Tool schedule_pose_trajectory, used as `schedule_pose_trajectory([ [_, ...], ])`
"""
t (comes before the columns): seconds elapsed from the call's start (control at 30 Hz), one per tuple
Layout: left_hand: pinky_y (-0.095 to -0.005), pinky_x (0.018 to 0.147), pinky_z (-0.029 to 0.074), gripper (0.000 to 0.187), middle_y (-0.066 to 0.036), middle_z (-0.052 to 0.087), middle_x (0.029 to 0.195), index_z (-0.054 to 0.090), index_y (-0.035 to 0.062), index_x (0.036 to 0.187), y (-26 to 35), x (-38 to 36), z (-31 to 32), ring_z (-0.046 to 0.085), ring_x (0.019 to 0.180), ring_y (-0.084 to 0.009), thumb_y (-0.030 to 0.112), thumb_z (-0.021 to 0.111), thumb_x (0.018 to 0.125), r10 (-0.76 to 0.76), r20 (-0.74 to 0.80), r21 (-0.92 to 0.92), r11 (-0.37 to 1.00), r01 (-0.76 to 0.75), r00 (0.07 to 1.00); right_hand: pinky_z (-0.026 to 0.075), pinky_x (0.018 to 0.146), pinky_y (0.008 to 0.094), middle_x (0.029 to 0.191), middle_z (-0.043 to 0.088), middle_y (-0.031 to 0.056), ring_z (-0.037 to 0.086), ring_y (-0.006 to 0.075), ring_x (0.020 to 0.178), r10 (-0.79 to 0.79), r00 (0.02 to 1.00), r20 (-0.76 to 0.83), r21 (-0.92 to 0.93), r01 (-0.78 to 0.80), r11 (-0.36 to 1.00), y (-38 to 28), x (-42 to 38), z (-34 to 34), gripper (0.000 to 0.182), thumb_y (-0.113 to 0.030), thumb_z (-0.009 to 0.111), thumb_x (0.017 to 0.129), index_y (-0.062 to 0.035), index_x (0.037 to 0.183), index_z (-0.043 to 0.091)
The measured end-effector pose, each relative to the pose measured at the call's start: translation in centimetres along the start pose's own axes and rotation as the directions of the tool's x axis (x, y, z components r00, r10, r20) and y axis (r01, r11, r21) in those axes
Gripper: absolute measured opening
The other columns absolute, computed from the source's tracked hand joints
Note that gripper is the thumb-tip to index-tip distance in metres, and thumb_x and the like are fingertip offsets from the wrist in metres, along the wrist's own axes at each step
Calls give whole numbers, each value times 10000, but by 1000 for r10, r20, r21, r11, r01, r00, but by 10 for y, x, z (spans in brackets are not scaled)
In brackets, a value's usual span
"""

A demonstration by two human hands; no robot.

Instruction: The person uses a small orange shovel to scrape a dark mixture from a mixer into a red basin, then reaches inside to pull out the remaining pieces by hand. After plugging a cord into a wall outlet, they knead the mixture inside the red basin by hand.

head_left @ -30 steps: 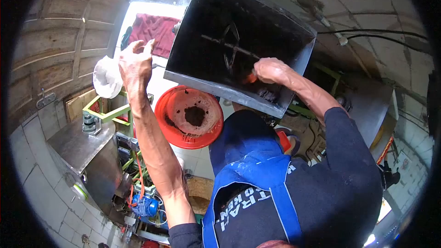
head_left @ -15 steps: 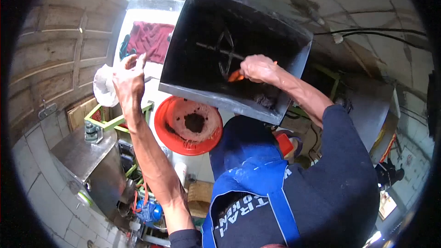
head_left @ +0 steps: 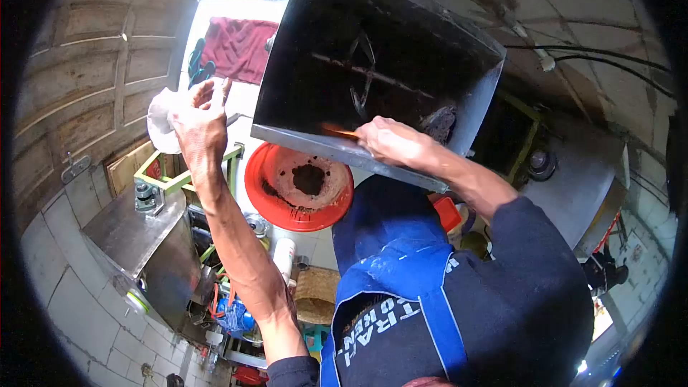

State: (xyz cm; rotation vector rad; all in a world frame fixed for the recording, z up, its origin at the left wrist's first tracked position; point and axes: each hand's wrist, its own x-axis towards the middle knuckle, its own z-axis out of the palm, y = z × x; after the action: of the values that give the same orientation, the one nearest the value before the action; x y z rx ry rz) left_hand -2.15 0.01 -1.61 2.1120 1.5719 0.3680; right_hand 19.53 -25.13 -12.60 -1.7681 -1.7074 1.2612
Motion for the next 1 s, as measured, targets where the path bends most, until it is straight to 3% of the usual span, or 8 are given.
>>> schedule_pose_trajectory([
  [0.07,-368,735,489,370,-148,694,835,764,3,981,2,0,0,657,769,-261,342,788,835,6,-7,-20,1000,-6,1000,560,629,456,793,705,216,694,357,721,322,892,318,-378,-192,905,59,7,28,144,-105,663,723,-17,803,744],
  [0.1,-368,735,489,370,-148,694,835,764,3,981,2,2,0,657,769,-261,342,788,835,11,-13,-25,1000,-12,1000,568,632,446,795,713,194,705,342,730,322,659,679,-507,105,855,88,25,18,174,-144,676,727,-11,814,746],
  [0.3,-320,624,497,414,-128,707,811,745,-15,1038,11,0,-4,637,611,-182,349,794,848,-31,13,8,999,31,999,548,653,464,758,668,221,699,390,792,285,948,141,32,-292,956,-32,1,-44,146,-147,641,798,-13,752,681],
  [0.33,-368,894,548,499,-216,722,1103,677,-55,1189,20,-1,-10,714,990,-287,314,769,865,-177,134,-28,983,182,975,581,747,441,874,718,220,724,347,881,245,939,243,-127,-220,967,-8,2,-22,240,-178,549,854,-33,837,739],
  [0.43,-366,875,553,499,-216,727,1089,680,-50,1183,2,1,-4,720,968,-287,329,758,868,-111,121,-35,993,116,986,588,759,442,995,725,229,719,370,945,561,681,470,-537,-283,795,45,11,-3,267,-168,569,841,-21,953,763],
  [0.67,-363,833,556,473,-199,740,1042,701,-29,1145,-2,0,-2,727,939,-271,340,756,855,-150,121,-140,976,166,981,582,762,496,916,713,259,712,420,890,90,982,169,-218,-52,975,-77,55,-44,238,-112,557,830,15,903,744],
  [0.93,-350,803,552,448,-186,744,1008,699,-44,1125,2,1,-3,719,895,-251,308,763,855,-130,109,-162,976,146,986,598,731,470,1011,757,135,737,265,905,538,824,179,-722,-261,641,111,256,76,235,-244,656,817,-130,966,796],
  [1.0,-350,801,552,437,-184,743,998,702,-45,1110,-2,1,0,717,890,-253,302,766,853,-115,92,-188,973,131,989,594,769,461,1023,742,168,729,301,918,446,872,200,-573,-265,776,-84,149,-77,291,-302,725,791,-71,961,774],
])
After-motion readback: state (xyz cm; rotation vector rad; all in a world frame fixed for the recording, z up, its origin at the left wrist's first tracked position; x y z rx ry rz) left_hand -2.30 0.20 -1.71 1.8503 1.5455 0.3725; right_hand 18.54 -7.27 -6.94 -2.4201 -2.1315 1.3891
